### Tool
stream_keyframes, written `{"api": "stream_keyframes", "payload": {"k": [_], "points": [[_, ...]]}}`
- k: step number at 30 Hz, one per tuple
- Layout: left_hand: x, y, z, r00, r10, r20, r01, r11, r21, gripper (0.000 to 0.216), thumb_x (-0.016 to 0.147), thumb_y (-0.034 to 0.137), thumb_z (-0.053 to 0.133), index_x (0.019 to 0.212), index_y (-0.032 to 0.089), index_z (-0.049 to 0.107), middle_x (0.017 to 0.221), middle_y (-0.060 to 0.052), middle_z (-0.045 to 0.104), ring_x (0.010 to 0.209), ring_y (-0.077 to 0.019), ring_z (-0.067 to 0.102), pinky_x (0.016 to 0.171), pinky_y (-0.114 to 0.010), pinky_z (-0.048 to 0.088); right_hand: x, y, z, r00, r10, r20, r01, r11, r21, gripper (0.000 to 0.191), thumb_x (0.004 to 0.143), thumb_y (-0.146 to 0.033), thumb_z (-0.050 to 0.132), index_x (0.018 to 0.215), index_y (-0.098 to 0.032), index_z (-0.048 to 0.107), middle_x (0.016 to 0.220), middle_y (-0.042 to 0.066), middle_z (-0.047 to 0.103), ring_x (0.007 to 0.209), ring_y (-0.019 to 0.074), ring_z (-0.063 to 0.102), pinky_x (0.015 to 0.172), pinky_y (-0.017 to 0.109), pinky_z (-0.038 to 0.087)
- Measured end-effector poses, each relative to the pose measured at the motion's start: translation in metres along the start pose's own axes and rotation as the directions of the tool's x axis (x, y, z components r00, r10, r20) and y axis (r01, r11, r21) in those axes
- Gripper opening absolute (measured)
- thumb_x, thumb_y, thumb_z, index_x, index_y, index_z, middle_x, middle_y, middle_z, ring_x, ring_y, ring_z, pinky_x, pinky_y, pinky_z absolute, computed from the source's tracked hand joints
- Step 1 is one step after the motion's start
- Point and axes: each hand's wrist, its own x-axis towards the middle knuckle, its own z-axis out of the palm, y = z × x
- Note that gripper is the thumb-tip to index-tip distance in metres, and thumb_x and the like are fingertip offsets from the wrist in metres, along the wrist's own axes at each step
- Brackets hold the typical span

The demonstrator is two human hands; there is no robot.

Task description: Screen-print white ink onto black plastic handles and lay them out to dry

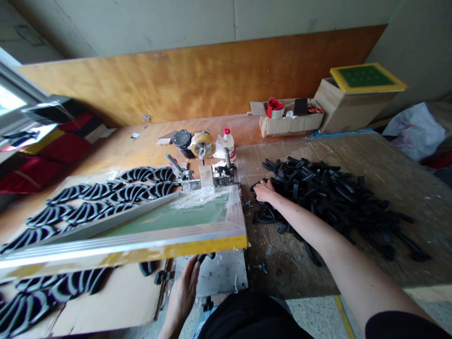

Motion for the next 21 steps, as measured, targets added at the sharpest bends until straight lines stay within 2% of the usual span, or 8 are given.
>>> {"api": "stream_keyframes", "payload": {"k": [3, 6, 10, 12, 16, 18, 19, 21], "points": [[0.004, 0.042, 0.017, 0.978, 0.133, 0.159, -0.122, 0.989, -0.08, 0.045, 0.098, 0.045, 0.033, 0.129, 0.024, 0.056, 0.114, -0.006, 0.073, 0.102, -0.0201, 0.069, 0.086, -0.03, 0.053, -0.024, -0.002, -0.004, 0.999, -0.037, -0.026, 0.035, 0.997, -0.063, 0.025, 0.081, -0.018, 0.064, 0.106, -0.018, 0.065, 0.123, 0.014, 0.061, 0.122, 0.0319, 0.045, 0.103, 0.049, 0.032], [0.011, 0.077, 0.041, 0.927, 0.308, 0.213, -0.295, 0.951, -0.088, 0.041, 0.099, 0.041, 0.034, 0.129, 0.024, 0.056, 0.115, -0.007, 0.072, 0.105, -0.0201, 0.068, 0.09, -0.032, 0.051, -0.052, 0.003, -0.008, 0.986, -0.087, -0.141, 0.076, 0.994, -0.084, 0.025, 0.077, -0.015, 0.061, 0.102, -0.016, 0.066, 0.114, 0.015, 0.065, 0.121, 0.0325, 0.044, 0.105, 0.047, 0.027], [0.021, 0.111, 0.072, 0.85, 0.471, 0.234, -0.481, 0.876, -0.017, 0.039, 0.099, 0.038, 0.037, 0.129, 0.024, 0.057, 0.113, -0.008, 0.072, 0.1, -0.0221, 0.069, 0.088, -0.036, 0.054, -0.083, 0.013, -0.01, 0.902, -0.016, -0.432, 0.133, 0.962, 0.24, 0.027, 0.081, -0.02, 0.054, 0.107, -0.018, 0.063, 0.112, 0.012, 0.066, 0.117, 0.0282, 0.05, 0.105, 0.042, 0.034], [0.024, 0.121, 0.082, 0.815, 0.547, 0.192, -0.558, 0.829, 0.008, 0.04, 0.098, 0.036, 0.04, 0.131, 0.022, 0.056, 0.114, -0.009, 0.07, 0.103, -0.0232, 0.067, 0.091, -0.039, 0.053, -0.093, 0.013, -0.009, 0.872, 0.114, -0.476, 0.193, 0.814, 0.548, 0.032, 0.082, -0.024, 0.053, 0.112, -0.02, 0.06, 0.113, 0.01, 0.065, 0.106, 0.0257, 0.058, 0.096, 0.041, 0.043], [0.022, 0.116, 0.082, 0.742, 0.667, 0.071, -0.664, 0.745, -0.064, 0.039, 0.095, 0.034, 0.046, 0.13, 0.019, 0.057, 0.122, -0.011, 0.065, 0.114, -0.0222, 0.06, 0.103, -0.039, 0.046, -0.103, -0.003, 0.001, 0.905, 0.229, -0.359, 0.285, 0.302, 0.91, 0.04, 0.08, -0.037, 0.059, 0.117, -0.025, 0.054, 0.109, 0.006, 0.065, 0.095, 0.0224, 0.064, 0.081, 0.038, 0.054], [0.02, 0.099, 0.068, 0.781, 0.624, 0.029, -0.611, 0.773, -0.172, 0.036, 0.096, 0.035, 0.046, 0.125, 0.02, 0.061, 0.12, -0.011, 0.066, 0.111, -0.0206, 0.061, 0.1, -0.037, 0.048, -0.106, -0.013, 0.011, 0.944, 0.194, -0.265, 0.23, 0.187, 0.955, 0.041, 0.079, -0.041, 0.061, 0.116, -0.026, 0.055, 0.103, 0.005, 0.066, 0.091, 0.0216, 0.065, 0.076, 0.036, 0.055], [0.019, 0.088, 0.056, 0.826, 0.563, 0.007, -0.544, 0.801, -0.249, 0.035, 0.096, 0.037, 0.046, 0.122, 0.02, 0.062, 0.116, -0.01, 0.067, 0.107, -0.0196, 0.062, 0.096, -0.036, 0.05, -0.109, -0.017, 0.018, 0.963, 0.162, -0.214, 0.181, 0.195, 0.964, 0.041, 0.079, -0.042, 0.062, 0.115, -0.025, 0.056, 0.099, 0.005, 0.066, 0.088, 0.0212, 0.066, 0.073, 0.035, 0.056], [0.023, 0.065, 0.024, 0.926, 0.373, -0.064, -0.362, 0.822, -0.439, 0.037, 0.096, 0.041, 0.045, 0.122, 0.02, 0.06, 0.105, -0.009, 0.069, 0.093, -0.0169, 0.065, 0.082, -0.031, 0.054, -0.114, -0.024, 0.031, 0.991, 0.074, -0.114, 0.082, 0.342, 0.936, 0.034, 0.081, -0.038, 0.06, 0.111, -0.024, 0.06, 0.094, 0.004, 0.067, 0.084, 0.0206, 0.066, 0.07, 0.034, 0.055]]}}
